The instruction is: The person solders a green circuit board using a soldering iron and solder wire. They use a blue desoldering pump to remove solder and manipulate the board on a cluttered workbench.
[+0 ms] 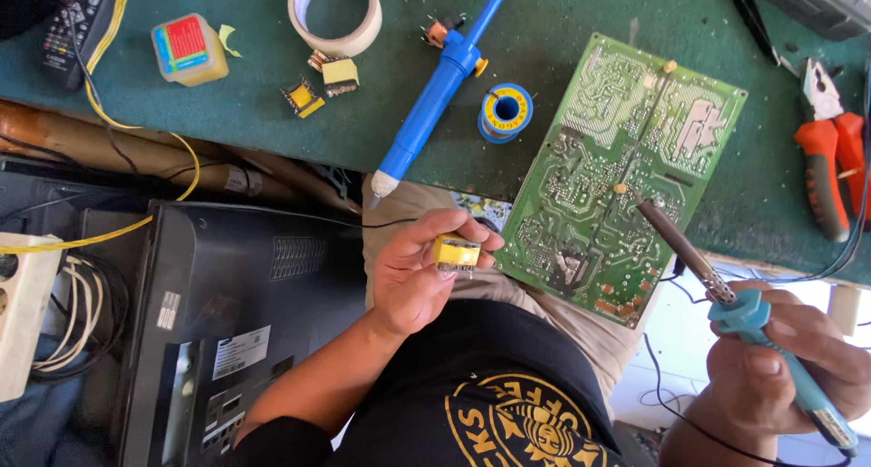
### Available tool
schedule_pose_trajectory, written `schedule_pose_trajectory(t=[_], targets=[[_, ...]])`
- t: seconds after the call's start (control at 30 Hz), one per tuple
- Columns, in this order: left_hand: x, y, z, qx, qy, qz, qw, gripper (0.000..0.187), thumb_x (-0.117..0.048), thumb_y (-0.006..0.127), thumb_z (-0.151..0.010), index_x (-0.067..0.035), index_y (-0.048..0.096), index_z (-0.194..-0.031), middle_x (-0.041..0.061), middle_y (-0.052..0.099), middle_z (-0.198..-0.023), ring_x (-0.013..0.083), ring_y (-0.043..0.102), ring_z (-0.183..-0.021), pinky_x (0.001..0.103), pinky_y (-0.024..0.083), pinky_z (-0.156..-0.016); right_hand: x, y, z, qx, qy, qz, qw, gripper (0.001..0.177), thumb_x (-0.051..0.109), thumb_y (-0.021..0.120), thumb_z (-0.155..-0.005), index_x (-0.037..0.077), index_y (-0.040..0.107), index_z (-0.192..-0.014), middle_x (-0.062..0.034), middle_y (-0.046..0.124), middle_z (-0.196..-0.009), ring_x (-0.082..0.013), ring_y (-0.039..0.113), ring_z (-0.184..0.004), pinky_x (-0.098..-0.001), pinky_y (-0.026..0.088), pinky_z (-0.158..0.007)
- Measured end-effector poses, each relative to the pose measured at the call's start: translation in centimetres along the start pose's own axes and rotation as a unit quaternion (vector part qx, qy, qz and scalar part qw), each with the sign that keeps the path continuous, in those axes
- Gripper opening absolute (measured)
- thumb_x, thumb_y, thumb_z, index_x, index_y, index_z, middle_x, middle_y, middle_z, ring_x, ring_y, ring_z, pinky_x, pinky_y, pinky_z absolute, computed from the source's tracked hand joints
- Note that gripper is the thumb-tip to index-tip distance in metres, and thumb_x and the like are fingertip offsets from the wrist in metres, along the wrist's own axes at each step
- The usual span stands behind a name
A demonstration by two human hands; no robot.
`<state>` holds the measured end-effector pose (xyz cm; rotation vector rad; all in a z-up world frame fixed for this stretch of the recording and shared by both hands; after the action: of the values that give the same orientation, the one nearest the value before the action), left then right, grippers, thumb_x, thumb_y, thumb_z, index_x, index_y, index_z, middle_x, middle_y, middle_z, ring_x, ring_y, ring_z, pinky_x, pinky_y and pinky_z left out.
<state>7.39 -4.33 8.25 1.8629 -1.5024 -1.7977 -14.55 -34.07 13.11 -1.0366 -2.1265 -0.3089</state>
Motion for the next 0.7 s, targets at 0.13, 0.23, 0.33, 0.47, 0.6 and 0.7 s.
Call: schedule_pose_trajectory(t=[0.13,0.23,0.33,0.47,0.6,0.7], targets=[[-0.3,0.5,0.0,0.014,0.0,-0.008,1.0,0.041,0.002,0.059,-0.107,0.002,0.058,-0.148,0.024,0.065,-0.135,0.0465,0.067,-0.131,0.047,0.067,-0.105,-0.6,-0.7,0.6,0.003,-0.003,-0.024,1.0,0.024,0.027,0.058,-0.106,0.005,0.052,-0.111,-0.0233,0.057,-0.085,-0.0293,0.061,-0.072,-0.0592,0.068,-0.094],[-0.5,0.8,0.0,0.021,0.017,-0.021,0.999,0.047,0.011,0.056,-0.102,-0.001,0.06,-0.147,0.023,0.065,-0.134,0.048,0.066,-0.131,0.048,0.068,-0.104,-0.5,-0.6,0.7,-0.011,0.007,-0.037,0.999,0.022,0.026,0.059,-0.103,0.006,0.051,-0.11,-0.0231,0.056,-0.084,-0.0298,0.06,-0.071,-0.0597,0.068,-0.094],[-0.6,1.1,-0.2,0.026,0.018,-0.02,0.999,0.047,0.009,0.057,-0.101,-0.002,0.061,-0.146,0.022,0.065,-0.135,0.0477,0.066,-0.132,0.047,0.066,-0.106,-0.5,-0.4,0.6,-0.006,0.02,-0.049,0.999,0.021,0.024,0.06,-0.104,0.007,0.052,-0.11,-0.0197,0.057,-0.087,-0.0287,0.061,-0.069,-0.0569,0.067,-0.088],[-1.0,1.5,-0.5,0.033,0.037,-0.033,0.998,0.041,0.007,0.057,-0.103,-0.002,0.063,-0.143,0.023,0.065,-0.133,0.0473,0.067,-0.13,0.048,0.067,-0.105,-0.3,-0.6,0.7,0.002,0.001,-0.035,0.999,0.022,0.027,0.057,-0.106,0.007,0.049,-0.112,-0.0201,0.056,-0.084,-0.0283,0.061,-0.069,-0.0584,0.068,-0.092],[-1.0,1.5,-0.6,0.034,0.048,-0.034,0.998,0.043,0.01,0.055,-0.101,-0.002,0.064,-0.142,0.022,0.066,-0.132,0.0478,0.066,-0.13,0.05,0.066,-0.104,0.0,-0.3,0.8,0.002,-0.002,-0.019,1.0,0.025,0.029,0.058,-0.108,0.007,0.049,-0.115,-0.0192,0.056,-0.091,-0.0305,0.061,-0.072,-0.0586,0.067,-0.089],[-1.1,1.5,-0.5,0.036,0.038,-0.038,0.998,0.037,0.003,0.059,-0.105,-0.002,0.064,-0.141,0.023,0.065,-0.134,0.048,0.064,-0.133,0.051,0.066,-0.107,0.2,0.2,0.6,0.03,-0.009,-0.032,0.999,0.021,0.026,0.058,-0.106,0.008,0.053,-0.116,-0.0197,0.059,-0.092,-0.0294,0.064,-0.072,-0.0581,0.068,-0.09]])
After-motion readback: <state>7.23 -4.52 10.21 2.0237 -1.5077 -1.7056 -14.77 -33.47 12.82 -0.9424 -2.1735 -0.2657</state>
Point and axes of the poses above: each hand's wrist, its own z-axis away from the middle knuckle, its own y-axis out of the palm, x = y × z, the point moved 9 cm from there along -z, towards the middle knuckle
